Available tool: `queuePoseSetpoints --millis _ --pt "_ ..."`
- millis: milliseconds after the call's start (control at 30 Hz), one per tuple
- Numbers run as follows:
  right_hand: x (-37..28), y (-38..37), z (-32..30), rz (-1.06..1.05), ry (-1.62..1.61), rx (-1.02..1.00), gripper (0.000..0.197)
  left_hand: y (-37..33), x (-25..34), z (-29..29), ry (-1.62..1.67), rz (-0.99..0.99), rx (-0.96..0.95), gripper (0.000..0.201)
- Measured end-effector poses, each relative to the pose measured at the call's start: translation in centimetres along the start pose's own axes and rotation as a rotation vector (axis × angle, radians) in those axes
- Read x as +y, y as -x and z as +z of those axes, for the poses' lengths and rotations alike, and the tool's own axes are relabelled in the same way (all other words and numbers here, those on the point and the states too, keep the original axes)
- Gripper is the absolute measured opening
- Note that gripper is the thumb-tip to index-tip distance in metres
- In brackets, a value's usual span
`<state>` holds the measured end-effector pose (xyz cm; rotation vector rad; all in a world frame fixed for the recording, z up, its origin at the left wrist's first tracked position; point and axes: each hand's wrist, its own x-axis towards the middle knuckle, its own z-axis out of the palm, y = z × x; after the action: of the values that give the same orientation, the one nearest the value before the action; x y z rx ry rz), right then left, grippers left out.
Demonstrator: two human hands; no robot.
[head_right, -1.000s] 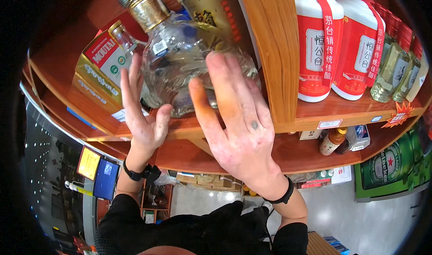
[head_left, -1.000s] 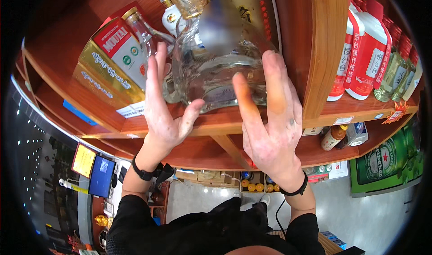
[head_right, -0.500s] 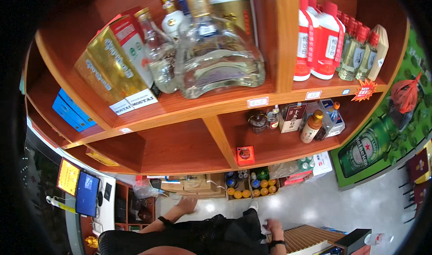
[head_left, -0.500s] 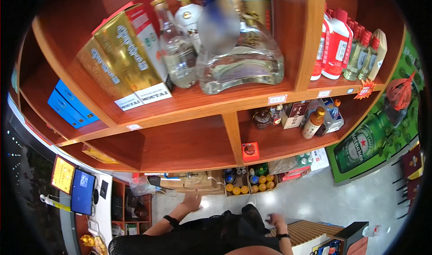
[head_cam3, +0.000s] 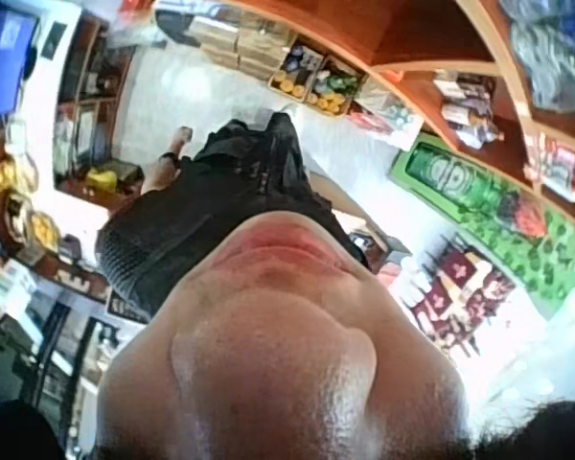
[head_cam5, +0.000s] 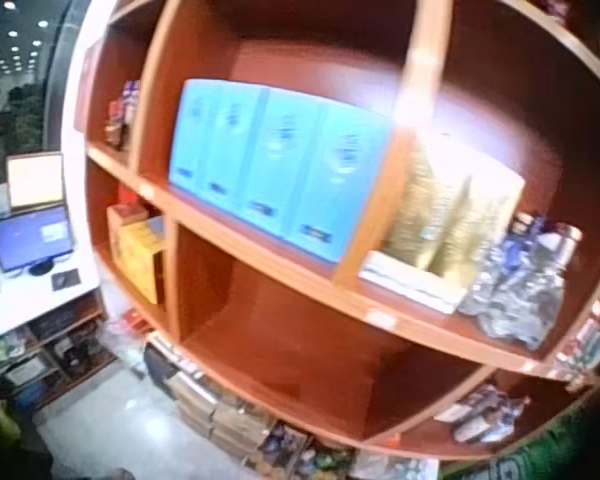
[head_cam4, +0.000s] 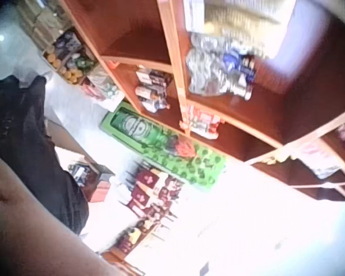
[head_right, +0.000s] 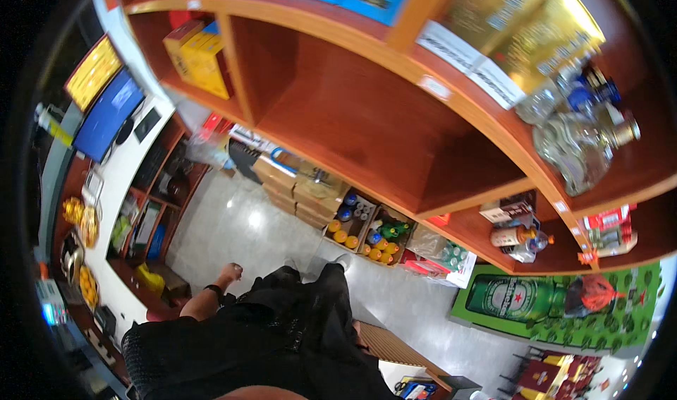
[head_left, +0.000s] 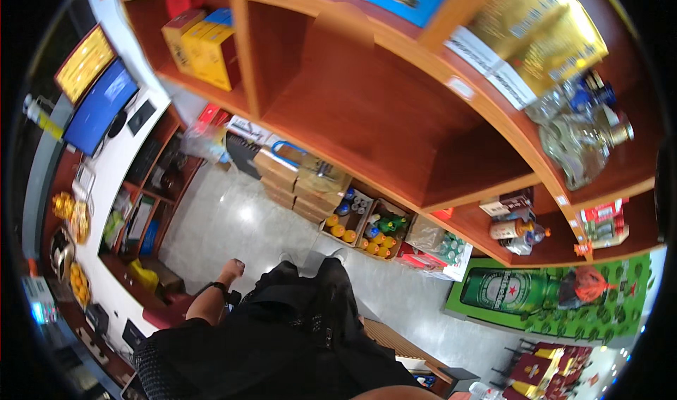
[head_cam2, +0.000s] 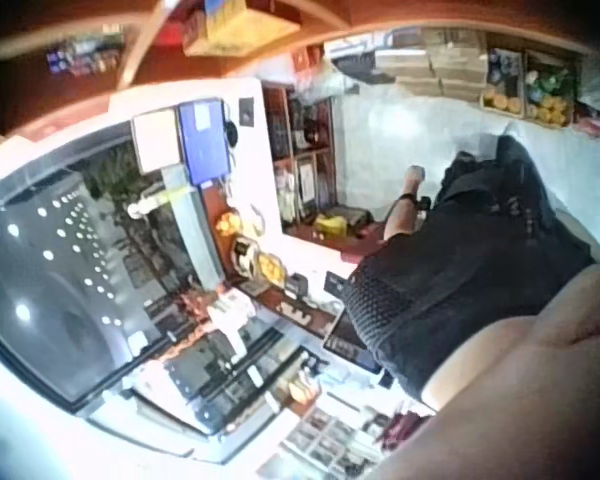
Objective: Organizing and arranging alcohol bottles and gift boxes on wooden shelves in a restaurant bar area.
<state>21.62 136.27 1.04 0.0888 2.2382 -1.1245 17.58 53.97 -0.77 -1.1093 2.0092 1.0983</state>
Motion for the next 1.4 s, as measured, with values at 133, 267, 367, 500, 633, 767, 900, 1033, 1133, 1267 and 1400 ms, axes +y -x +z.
queuePoseSetpoints --millis 133,267,367,500,633,767,900,1033,1133,1267,1400 --pt "-3.4 -2.3 -0.3 0.031 0.287 -0.067 0.036 4.6 -5.2 3.1 -0.239 0.088 -0.051 0.05" --pt "-26.9 -24.9 13.0 -0.01 0.437 -0.082 0.034 -1.4 -15.7 6.4 -0.409 0.117 -0.06 0.053" --pt "-37.1 -28.2 14.4 -0.207 0.318 0.036 0.032 -1.8 -15.3 5.4 0.749 -0.108 0.056 0.047" --pt "-64.5 -29.0 17.9 -0.649 0.266 0.182 0.024 1.3 -19.4 3.5 1.095 -0.102 0.342 0.04" --pt "-81.5 -37.6 22.9 -0.906 0.536 0.569 0.074 0.7 -28.7 1.7 0.836 -0.317 0.465 0.027" --pt "-90.2 -45.7 30.5 -1.046 0.738 0.461 0.095 5.0 -31.5 -0.1 0.714 -0.235 0.309 0.02" --pt "-93.9 -45.4 34.5 -0.771 1.203 0.408 0.093 10.6 -32.7 -3.5 0.698 -0.322 0.198 0.033" --pt "-95.2 -45.6 35.6 -0.571 1.286 0.613 0.072 12.2 -23.5 -20.9 1.109 -0.416 0.351 0.033" --pt "-95.0 -46.8 37.2 -0.5 1.257 0.579 0.073 11.1 -27.4 -25.9 1.103 -0.556 0.411 0.034" --pt "-94.5 -47.3 38.8 -0.582 1.169 0.649 0.08 7.2 -30.1 -34.3 1.096 -0.415 0.562 0.039" --pt "-96.1 -46.8 40.7 -0.534 1.19 0.686 0.078 2.5 -31.9 -42.4 0.849 -0.317 0.553 0.044"
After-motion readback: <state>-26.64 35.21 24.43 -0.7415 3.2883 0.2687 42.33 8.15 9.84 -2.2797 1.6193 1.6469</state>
